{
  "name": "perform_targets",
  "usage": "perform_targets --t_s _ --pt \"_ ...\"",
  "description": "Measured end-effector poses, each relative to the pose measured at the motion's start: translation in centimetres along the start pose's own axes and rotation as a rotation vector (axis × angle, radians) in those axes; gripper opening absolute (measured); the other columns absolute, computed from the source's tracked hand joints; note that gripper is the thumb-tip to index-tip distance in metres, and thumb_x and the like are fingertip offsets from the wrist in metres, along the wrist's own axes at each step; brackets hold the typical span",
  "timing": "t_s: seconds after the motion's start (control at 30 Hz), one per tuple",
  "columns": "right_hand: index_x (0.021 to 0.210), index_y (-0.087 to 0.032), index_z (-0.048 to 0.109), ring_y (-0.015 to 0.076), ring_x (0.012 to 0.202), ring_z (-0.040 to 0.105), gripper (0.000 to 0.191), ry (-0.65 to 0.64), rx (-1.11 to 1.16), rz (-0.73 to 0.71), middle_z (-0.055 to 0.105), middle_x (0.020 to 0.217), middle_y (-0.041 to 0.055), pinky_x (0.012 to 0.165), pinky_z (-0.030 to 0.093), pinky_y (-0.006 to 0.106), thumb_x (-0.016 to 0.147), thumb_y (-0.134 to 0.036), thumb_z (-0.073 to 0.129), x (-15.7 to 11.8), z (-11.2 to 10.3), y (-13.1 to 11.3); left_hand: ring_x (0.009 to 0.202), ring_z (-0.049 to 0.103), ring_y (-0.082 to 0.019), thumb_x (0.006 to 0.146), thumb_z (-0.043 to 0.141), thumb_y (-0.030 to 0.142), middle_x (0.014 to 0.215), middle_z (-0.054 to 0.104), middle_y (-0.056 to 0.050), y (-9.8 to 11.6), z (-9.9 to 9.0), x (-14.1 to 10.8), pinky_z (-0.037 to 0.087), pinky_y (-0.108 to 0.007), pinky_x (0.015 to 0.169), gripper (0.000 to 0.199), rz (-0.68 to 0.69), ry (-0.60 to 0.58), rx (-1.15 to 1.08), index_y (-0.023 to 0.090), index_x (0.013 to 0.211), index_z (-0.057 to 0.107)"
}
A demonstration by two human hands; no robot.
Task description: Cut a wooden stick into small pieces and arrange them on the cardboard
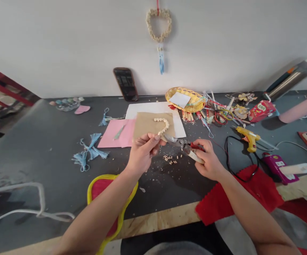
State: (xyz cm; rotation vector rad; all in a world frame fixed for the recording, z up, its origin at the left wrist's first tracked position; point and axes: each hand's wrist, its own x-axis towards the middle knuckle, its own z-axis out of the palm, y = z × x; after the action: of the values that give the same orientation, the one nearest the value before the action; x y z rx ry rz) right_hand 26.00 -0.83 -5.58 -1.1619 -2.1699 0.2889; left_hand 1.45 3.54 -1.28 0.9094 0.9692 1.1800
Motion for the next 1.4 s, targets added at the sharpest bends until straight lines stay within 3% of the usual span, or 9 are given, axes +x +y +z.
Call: perform_targets --t_s 0.23,0.67,1.13,1.4 --pt "0.124 -0.023 0.055 0.0317 0.125 0.044 0.06 -0.012 -0.052 0.008 0.051 0.132 0.0097 0.103 0.038 0.053 0.068 -0.003 0.05 -0.2 0.2 0.6 0.044 0.04 -0.004 0.072 0.078 0.037 0.063 0.069 -0.001 -0.3 -0.1 0.1 0.026 -0.019 0.042 0.025 0.031 -0.013 -0.047 0.017 0.07 0.062" --pt "0.117 -0.021 0.059 0.0337 0.13 0.039 0.051 -0.04 -0.138 -0.038 0.046 0.146 0.0097 0.105 0.036 0.056 0.069 -0.004 0.052 -0.4 0.1 0.9 0.042 0.042 -0.004 0.072 0.08 0.034 0.063 0.071 -0.003 -0.6 0.2 -0.1 0.029 -0.017 0.041 0.024 0.055 -0.056 -0.042 0.016 0.071 0.065" --pt "0.103 -0.019 0.059 0.0337 0.128 0.04 0.041 -0.035 -0.101 -0.077 0.045 0.145 0.0118 0.105 0.039 0.056 0.067 -0.001 0.051 -0.1 -0.1 0.9 0.048 0.042 -0.006 0.084 0.068 0.033 0.071 0.073 -0.005 -1.5 -0.4 -0.2 0.032 -0.02 0.045 0.019 0.142 -0.177 0.259 0.016 0.076 0.065" --pt "0.113 -0.018 0.054 0.0289 0.123 0.049 0.05 -0.087 0.004 -0.074 0.05 0.138 0.0159 0.101 0.047 0.05 0.067 0.001 0.048 0.1 0.2 0.8 0.046 0.04 -0.005 0.084 0.068 0.033 0.07 0.073 -0.005 -1.2 0.0 -0.5 0.032 -0.018 0.043 0.02 0.166 -0.181 0.301 0.016 0.073 0.063"
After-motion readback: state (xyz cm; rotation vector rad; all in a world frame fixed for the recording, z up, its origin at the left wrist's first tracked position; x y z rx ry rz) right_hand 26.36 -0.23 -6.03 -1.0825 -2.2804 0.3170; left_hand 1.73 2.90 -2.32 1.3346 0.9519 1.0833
